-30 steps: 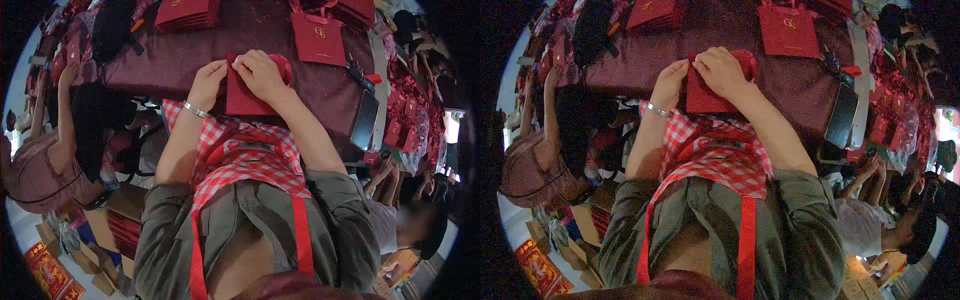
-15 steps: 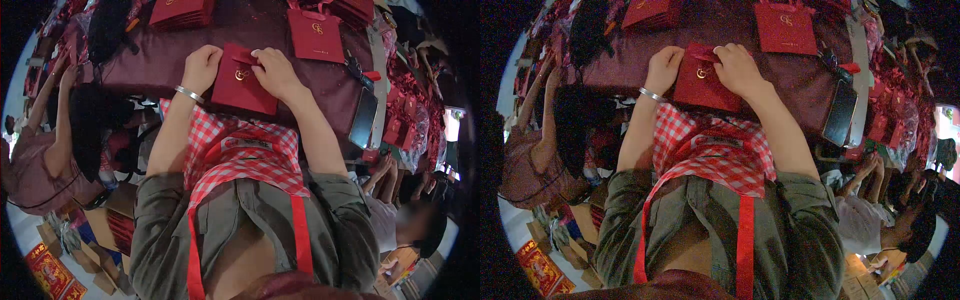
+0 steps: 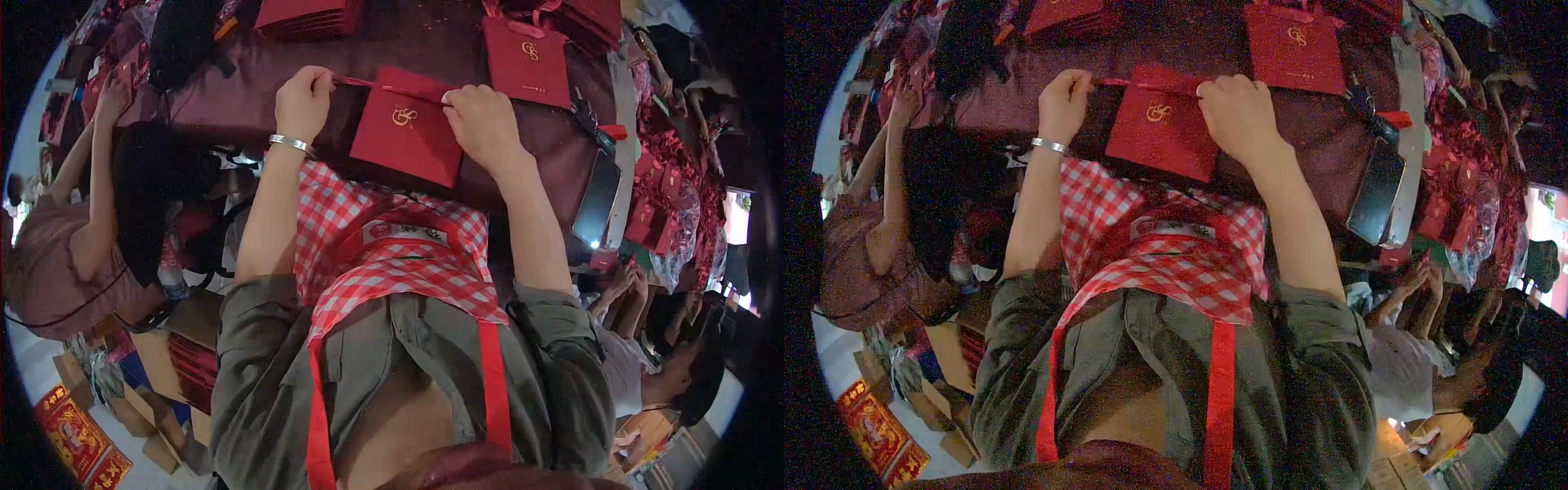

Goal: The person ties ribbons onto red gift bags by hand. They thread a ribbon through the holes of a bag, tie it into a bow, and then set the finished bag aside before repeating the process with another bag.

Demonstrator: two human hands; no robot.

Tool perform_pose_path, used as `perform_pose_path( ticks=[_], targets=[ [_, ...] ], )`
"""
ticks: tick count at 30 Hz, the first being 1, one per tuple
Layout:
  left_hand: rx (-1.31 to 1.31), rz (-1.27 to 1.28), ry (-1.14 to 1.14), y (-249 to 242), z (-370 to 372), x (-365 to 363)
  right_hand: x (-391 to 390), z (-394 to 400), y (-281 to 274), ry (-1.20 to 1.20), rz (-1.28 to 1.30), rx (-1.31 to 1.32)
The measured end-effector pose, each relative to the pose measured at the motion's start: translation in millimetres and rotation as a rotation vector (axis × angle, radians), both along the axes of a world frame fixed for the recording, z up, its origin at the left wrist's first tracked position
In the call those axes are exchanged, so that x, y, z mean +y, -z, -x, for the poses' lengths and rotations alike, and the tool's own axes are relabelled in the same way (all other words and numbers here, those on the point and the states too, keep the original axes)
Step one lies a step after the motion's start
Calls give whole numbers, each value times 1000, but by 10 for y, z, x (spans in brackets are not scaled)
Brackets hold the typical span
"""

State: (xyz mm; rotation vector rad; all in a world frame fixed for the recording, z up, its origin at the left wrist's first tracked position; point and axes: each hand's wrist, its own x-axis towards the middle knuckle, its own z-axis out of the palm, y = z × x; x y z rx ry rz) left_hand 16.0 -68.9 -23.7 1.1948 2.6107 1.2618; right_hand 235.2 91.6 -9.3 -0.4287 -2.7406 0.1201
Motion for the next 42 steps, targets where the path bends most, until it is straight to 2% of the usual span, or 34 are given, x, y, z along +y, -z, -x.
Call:
perform_pose_path(
  ticks=[1, 3, 4, 6, 8, 10, 12, 14, 18, 24, 26, 29, 31, 35, 36, 38, 39, 41, 42],
  targets=[
    [-1, 0, 0, -53, -49, 4, 0, -16, -1, 0, 0, -1],
    [289, -191, -48, -177, -240, 38, 3, -45, 12, -2, -20, 53],
    [211, -231, 31, -219, -341, 73, 5, -41, 23, 5, -20, 53],
    [361, -142, 423, -335, -592, 100, -15, -21, 49, -2, -1, 56],
    [369, 55, 682, -260, -801, 145, -31, 2, 33, -15, -22, 68],
    [378, 252, 607, -187, -914, 173, -52, 32, 16, -22, -38, 84],
    [457, 178, 557, -68, -916, 222, -89, 17, 6, 21, -19, -82],
    [475, 219, 467, -36, -943, 254, -154, 6, -34, 13, 10, -47],
    [460, 208, 425, -17, -952, 260, -238, -23, -173, 5, 56, -11],
    [381, 64, 439, -64, -943, 222, -258, 16, -171, 43, 109, -28],
    [84, 11, 349, -148, -960, 211, -259, 30, -151, 28, 100, -41],
    [201, -80, 336, -72, -923, 285, -254, 23, -202, -18, 117, -30],
    [285, 55, 339, -32, -902, 297, -300, 62, -248, -61, 187, 35],
    [242, 9, 312, -5, -871, 321, -262, 32, -274, -84, 250, 31],
    [222, -92, 295, 70, -846, 330, -247, 25, -303, -80, 238, 18],
    [141, -138, 250, 17, -847, 312, -219, -5, -372, -149, 174, 104],
    [184, -224, 226, 99, -836, 342, -217, -11, -411, -174, 175, 116],
    [145, -150, 208, 60, -881, 334, -206, -44, -479, -124, 147, 54],
    [175, -209, 219, 51, -918, 346, -200, -61, -490, -135, 145, 58]
  ],
)
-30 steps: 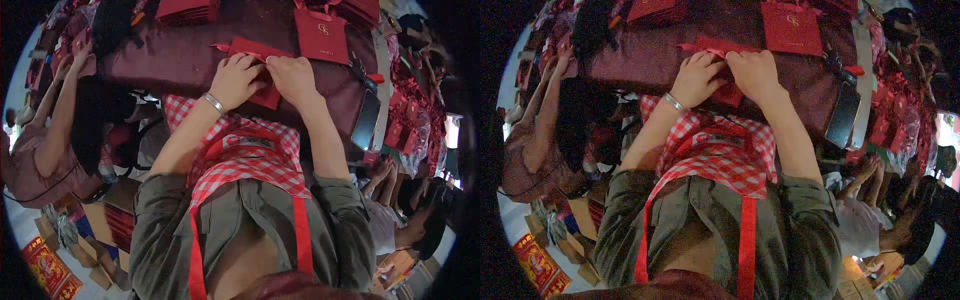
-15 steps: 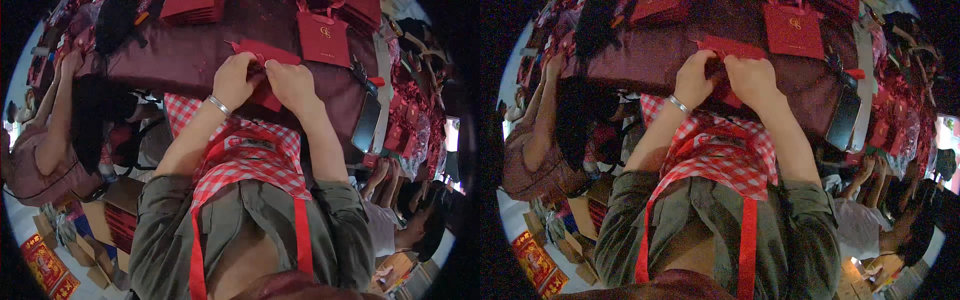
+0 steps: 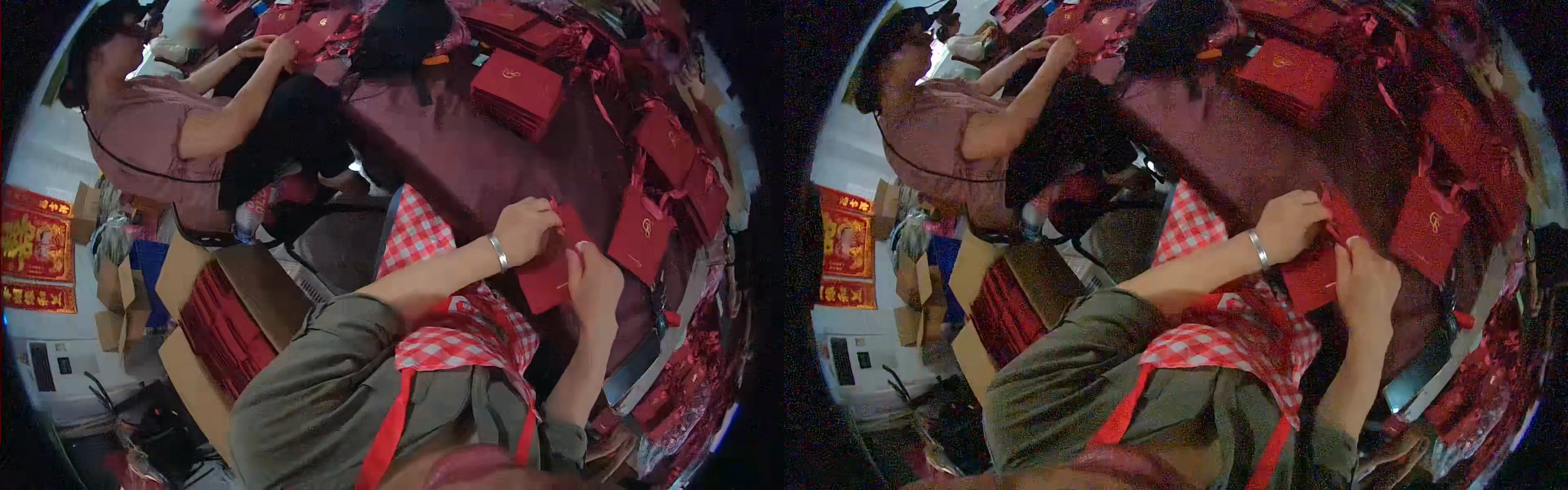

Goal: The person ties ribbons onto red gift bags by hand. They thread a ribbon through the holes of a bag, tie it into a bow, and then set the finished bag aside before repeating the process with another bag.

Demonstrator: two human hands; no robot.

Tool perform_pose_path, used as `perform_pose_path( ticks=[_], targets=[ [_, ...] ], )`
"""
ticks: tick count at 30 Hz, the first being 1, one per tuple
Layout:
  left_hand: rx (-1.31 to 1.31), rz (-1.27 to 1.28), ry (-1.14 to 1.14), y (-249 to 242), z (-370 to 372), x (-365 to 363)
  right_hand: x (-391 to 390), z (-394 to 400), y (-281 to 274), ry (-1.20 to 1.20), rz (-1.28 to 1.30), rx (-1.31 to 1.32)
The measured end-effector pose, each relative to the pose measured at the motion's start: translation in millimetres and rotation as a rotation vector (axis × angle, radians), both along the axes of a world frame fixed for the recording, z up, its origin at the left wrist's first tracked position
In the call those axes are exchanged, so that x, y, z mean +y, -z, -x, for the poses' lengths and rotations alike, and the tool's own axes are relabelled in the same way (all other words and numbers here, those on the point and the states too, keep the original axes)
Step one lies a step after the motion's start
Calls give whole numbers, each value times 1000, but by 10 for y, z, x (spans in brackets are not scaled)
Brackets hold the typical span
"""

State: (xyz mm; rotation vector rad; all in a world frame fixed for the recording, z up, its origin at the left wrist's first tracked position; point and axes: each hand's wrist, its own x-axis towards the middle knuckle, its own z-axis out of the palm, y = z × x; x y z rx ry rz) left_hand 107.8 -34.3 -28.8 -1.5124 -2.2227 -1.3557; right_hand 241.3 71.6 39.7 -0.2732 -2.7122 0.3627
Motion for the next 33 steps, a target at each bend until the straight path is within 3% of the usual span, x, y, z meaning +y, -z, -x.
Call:
perform_pose_path(
  ticks=[2, 11, 13, 14, 16, 21, 23, 25, 27, 31, 33],
  targets=[
    [24, 34, -23, -9, -45, 9, 12, 8, -20, 194, -127, -211],
    [-4, 50, -112, -64, -76, -54, 17, 11, 202, 164, 126, 5],
    [-166, 146, -125, -171, -95, -82, -75, 12, 214, 143, 150, 2],
    [-166, 146, -127, -222, -74, -97, -76, -4, 240, 174, 118, -139],
    [-494, 315, -2, -335, 44, -155, -75, -25, 326, 144, 137, -118],
    [-278, 154, 194, -87, 208, -122, -68, -21, 405, 144, 135, -20],
    [-518, 253, 295, -103, 225, -115, -63, -28, 327, 131, 164, 23],
    [-516, 206, 263, -144, 251, -122, -37, -39, 254, 115, 188, 67],
    [-412, 188, 86, -189, 314, -118, -15, -66, 207, 102, 163, -16],
    [-432, 214, 68, -361, 302, -113, -38, -61, 67, 87, 112, 11],
    [-425, 228, 76, -396, 291, -124, -43, -36, 4, 125, 2, -131]
  ],
)
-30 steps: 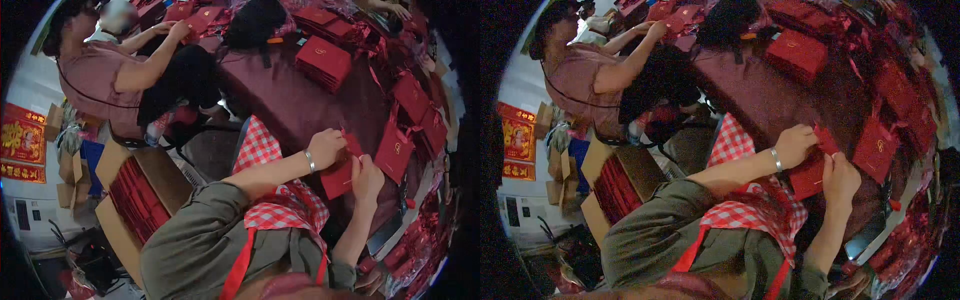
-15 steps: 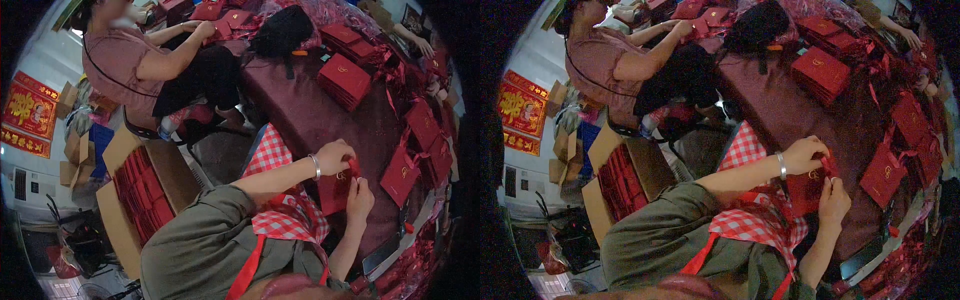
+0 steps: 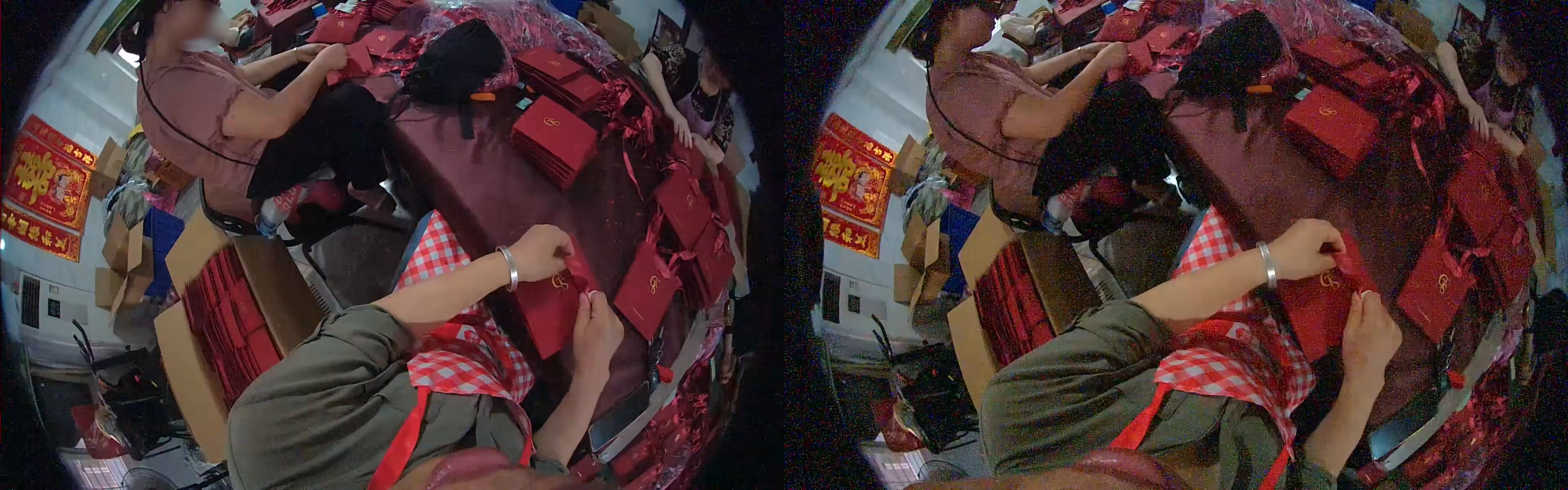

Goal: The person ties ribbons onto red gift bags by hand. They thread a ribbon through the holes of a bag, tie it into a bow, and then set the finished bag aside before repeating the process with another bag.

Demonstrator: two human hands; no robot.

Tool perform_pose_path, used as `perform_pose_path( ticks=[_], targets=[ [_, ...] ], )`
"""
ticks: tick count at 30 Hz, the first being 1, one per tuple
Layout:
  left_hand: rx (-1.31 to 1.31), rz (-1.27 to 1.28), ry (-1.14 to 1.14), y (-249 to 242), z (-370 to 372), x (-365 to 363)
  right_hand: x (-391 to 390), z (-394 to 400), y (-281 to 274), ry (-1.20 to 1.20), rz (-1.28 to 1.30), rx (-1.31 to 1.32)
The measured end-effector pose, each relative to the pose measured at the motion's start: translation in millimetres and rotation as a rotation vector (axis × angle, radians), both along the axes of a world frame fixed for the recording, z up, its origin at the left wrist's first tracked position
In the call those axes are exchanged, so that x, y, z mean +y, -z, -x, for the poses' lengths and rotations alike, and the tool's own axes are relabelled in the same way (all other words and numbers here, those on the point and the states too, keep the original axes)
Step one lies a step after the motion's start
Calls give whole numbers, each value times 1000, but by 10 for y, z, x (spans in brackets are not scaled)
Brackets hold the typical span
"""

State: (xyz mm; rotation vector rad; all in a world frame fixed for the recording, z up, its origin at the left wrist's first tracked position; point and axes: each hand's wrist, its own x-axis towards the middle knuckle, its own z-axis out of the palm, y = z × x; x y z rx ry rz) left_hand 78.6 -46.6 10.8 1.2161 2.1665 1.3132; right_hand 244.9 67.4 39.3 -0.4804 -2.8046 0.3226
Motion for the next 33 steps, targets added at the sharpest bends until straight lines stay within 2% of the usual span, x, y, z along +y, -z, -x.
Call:
perform_pose_path(
  ticks=[1, 2, 3, 4, 5, 8, 9, 11, 12, 14, 17, 18, 20, 24, 26, 27, 29, 30, 33],
  targets=[
    [0, 10, 14, -10, 0, -1, 7, 4, 5, 0, 0, 2],
    [2, 8, 14, 0, 28, -12, 22, 4, 14, -5, 60, 115],
    [-56, -51, 53, 37, 77, -33, 41, 3, 23, -11, 120, 226],
    [-115, -109, 92, 90, 118, -49, 70, -8, 35, -13, 118, 226],
    [-140, -279, 68, 181, 113, -23, 99, -33, 56, 30, 193, 302],
    [-230, -278, 107, 114, 97, -59, 62, -15, 14, 58, 282, 426],
    [-229, -277, 109, 111, 110, -74, 63, -4, 4, 48, 222, 313],
    [30, -59, 99, 103, 153, -108, 54, 16, -66, 5, 139, 125],
    [150, -73, 59, 84, 183, -130, 59, 3, -112, 9, 140, 129],
    [65, -85, 85, 24, 235, -160, 74, -32, -214, -2, 171, 27],
    [-45, -105, 85, -31, 295, -191, 39, -74, -361, -33, 220, 89],
    [-154, -137, 14, -9, 313, -200, 66, -99, -341, -33, 219, 92],
    [-406, -147, -76, 27, 329, -198, 167, -183, -280, -138, 31, 196],
    [-281, -144, -88, 198, 324, -115, 163, -401, -277, -159, 47, 194],
    [-275, -108, -146, 192, 322, -42, 70, -534, -330, 40, 246, 6],
    [-187, -106, -137, 170, 321, -16, 54, -604, -348, 38, 244, 2],
    [-176, -92, -126, 155, 303, 58, 34, -777, -356, -40, 368, -94],
    [-164, -73, -114, 162, 296, 99, 17, -840, -300, -139, 140, -45],
    [-51, -84, -115, 283, 314, 225, -66, -987, -383, -228, 236, -86]
  ],
)
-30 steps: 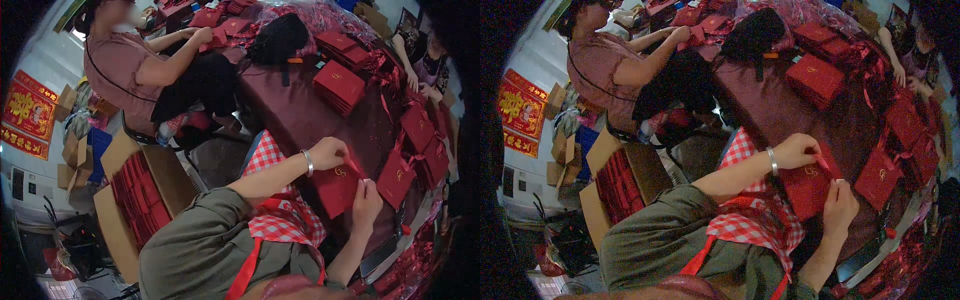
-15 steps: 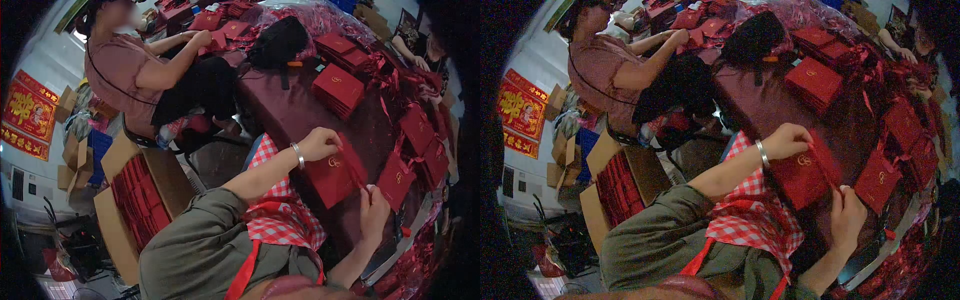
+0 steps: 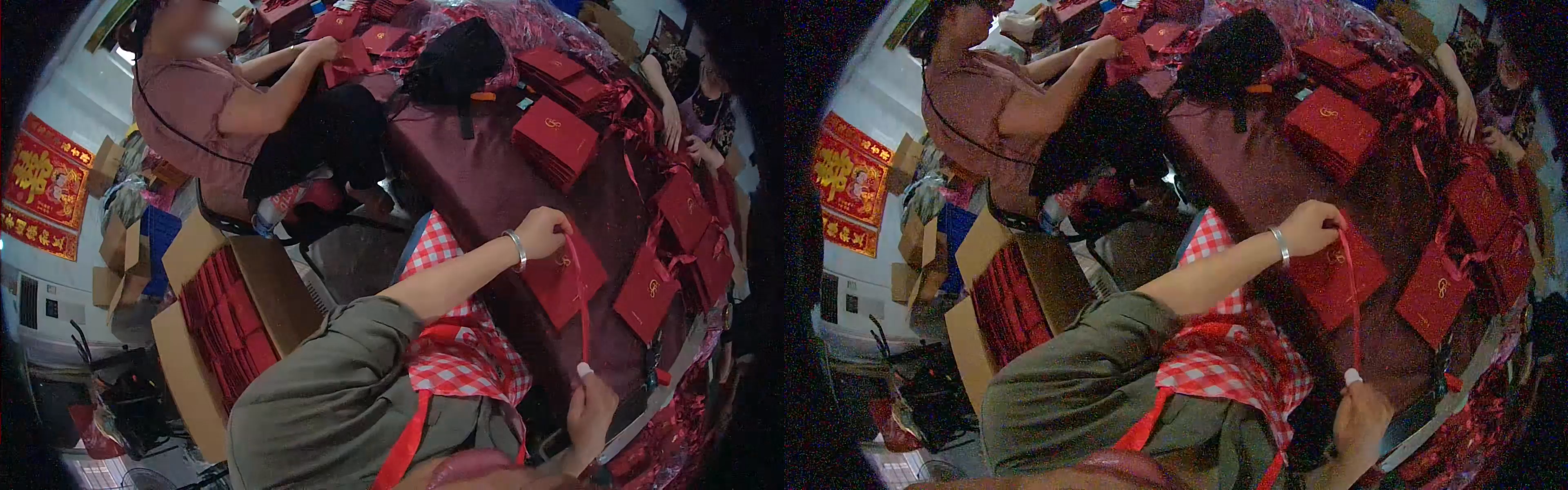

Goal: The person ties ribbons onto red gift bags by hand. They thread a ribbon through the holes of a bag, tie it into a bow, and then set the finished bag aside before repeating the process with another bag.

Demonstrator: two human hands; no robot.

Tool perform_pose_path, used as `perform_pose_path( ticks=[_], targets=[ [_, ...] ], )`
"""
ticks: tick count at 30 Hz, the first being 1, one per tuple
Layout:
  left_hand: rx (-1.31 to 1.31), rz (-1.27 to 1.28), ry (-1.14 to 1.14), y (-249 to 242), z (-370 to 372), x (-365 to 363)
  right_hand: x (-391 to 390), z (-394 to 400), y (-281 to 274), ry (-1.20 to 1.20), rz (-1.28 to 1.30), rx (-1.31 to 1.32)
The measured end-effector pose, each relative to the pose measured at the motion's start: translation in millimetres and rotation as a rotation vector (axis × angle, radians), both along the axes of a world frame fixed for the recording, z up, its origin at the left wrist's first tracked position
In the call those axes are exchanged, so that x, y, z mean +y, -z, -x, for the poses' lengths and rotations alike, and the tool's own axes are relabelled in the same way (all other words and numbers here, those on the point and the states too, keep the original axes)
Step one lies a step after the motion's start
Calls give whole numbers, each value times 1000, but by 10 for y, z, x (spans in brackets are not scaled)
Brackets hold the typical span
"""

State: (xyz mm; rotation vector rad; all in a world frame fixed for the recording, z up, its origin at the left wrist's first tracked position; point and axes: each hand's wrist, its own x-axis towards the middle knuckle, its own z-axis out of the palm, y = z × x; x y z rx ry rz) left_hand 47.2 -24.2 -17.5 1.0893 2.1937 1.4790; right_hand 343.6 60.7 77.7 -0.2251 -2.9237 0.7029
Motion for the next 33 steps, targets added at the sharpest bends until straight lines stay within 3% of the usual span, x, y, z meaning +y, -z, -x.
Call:
perform_pose_path(
  ticks=[2, 4, 8, 14, 17, 20, 22, 24, 25, 27, 28, 29, 31, 33],
  targets=[
    [23, -4, -15, 73, 23, 47, -52, -120, 40, 12, -86, 9],
    [29, 50, 31, 37, 27, 67, -52, -217, 91, 10, 87, 46],
    [41, 51, 46, 34, 18, 61, -188, -118, -120, -28, 150, -26],
    [1, 82, 19, 16, -5, 53, -286, 16, -218, -107, 93, -6],
    [42, 75, 6, 65, 3, 65, -207, 18, -216, -100, -85, 17],
    [85, 64, 22, 94, 24, 69, -147, 100, -305, -142, -74, -141],
    [25, 72, 40, 128, 10, 95, -161, 127, -334, -132, -108, 50],
    [172, 44, 12, 210, 27, 124, -187, 263, -339, -123, -264, 268],
    [22, 46, 32, 178, 20, 126, -207, 332, -338, -121, -243, 331],
    [-34, 79, 52, 123, 9, 99, -208, 446, -273, -205, -107, 364],
    [142, 20, 57, 249, 42, 125, -195, 475, -198, -288, 18, 341],
    [97, 112, 44, 26, -30, 72, -230, 525, -70, -295, 55, 335],
    [147, 144, 26, 85, -9, 73, -289, 739, 120, -297, 90, 288],
    [139, 52, -47, 86, -50, 61, -223, 1017, 361, -267, 76, 262]
  ],
)
